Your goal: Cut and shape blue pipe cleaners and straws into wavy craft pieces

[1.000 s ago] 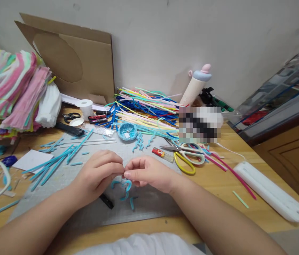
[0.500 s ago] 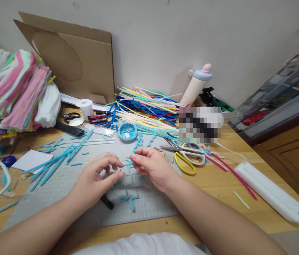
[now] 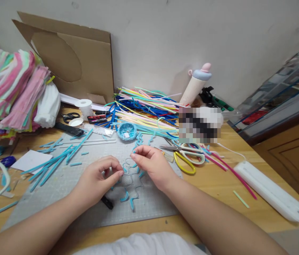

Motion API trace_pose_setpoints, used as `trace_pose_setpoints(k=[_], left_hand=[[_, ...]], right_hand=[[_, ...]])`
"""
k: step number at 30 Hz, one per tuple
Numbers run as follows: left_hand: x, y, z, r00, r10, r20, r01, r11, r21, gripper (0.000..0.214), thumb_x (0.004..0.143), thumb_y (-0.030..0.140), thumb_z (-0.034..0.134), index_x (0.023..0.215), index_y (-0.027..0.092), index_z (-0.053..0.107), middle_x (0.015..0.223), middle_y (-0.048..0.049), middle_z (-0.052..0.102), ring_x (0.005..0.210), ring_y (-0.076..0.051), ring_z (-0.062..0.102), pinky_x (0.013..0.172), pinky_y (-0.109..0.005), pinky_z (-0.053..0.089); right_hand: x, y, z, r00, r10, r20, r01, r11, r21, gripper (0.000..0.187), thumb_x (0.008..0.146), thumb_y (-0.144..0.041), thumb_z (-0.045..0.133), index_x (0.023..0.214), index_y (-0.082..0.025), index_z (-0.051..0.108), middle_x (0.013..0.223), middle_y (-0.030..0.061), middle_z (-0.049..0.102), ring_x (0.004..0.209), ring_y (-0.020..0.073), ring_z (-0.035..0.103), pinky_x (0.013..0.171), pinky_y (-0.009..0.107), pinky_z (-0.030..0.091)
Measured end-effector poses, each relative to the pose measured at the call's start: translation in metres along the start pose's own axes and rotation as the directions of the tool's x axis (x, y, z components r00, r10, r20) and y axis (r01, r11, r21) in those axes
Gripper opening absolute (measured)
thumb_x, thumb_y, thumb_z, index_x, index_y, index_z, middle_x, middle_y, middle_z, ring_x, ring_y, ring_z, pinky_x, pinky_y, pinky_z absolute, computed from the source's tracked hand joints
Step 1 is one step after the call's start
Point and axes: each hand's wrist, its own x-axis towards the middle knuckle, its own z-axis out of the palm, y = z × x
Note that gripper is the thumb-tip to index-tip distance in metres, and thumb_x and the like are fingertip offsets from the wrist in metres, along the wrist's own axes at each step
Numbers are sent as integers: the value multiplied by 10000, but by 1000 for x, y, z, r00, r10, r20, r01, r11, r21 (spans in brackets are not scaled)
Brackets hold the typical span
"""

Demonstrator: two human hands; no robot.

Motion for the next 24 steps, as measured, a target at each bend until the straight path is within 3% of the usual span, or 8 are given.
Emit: trace_pose_setpoints(k=[11,14,17,19,21,24], left_hand=[[0,4,-1,999,-17,28,16,999,50,87,761,159,560,686,184,596,711,5,600,636,-120,495,557,-240,373],[1,3,-7,999,-13,40,9,996,92,90,772,170,547,697,188,593,726,3,603,661,-129,513,568,-243,381],[4,-1,-19,997,3,73,-17,980,198,84,767,167,535,707,195,587,762,-1,602,727,-148,539,631,-263,400],[6,-5,-26,996,-1,89,-25,956,293,80,756,165,529,709,199,584,780,-8,598,765,-167,547,680,-287,406],[7,-8,-31,993,-23,117,-23,925,380,92,747,162,516,703,201,587,780,-19,591,775,-184,549,698,-303,408],[6,-11,-33,982,-58,180,-31,890,456,129,740,150,496,694,204,603,766,-32,587,760,-193,550,692,-307,409]], right_hand=[[5,-17,-12,956,-144,-255,172,981,91,200,677,-294,698,714,-199,525,597,-49,447,504,76,351,462,230,218],[6,-13,-13,976,-95,-196,101,995,20,199,700,-324,673,721,-195,523,571,-53,431,496,77,337,465,229,217],[10,-3,-14,997,-49,-59,34,974,-226,171,740,-334,626,779,-181,560,591,-43,457,513,82,359,486,230,253],[13,4,-15,993,-117,15,110,877,-467,117,761,-288,598,799,-177,586,665,-19,513,571,97,415,532,240,308],[17,10,-18,966,-224,128,251,701,-667,62,782,-226,569,793,-176,604,752,10,564,662,121,475,608,261,359],[24,17,-20,918,-278,285,392,517,-761,75,800,-167,551,805,-178,625,823,36,605,787,154,523,726,298,386]])
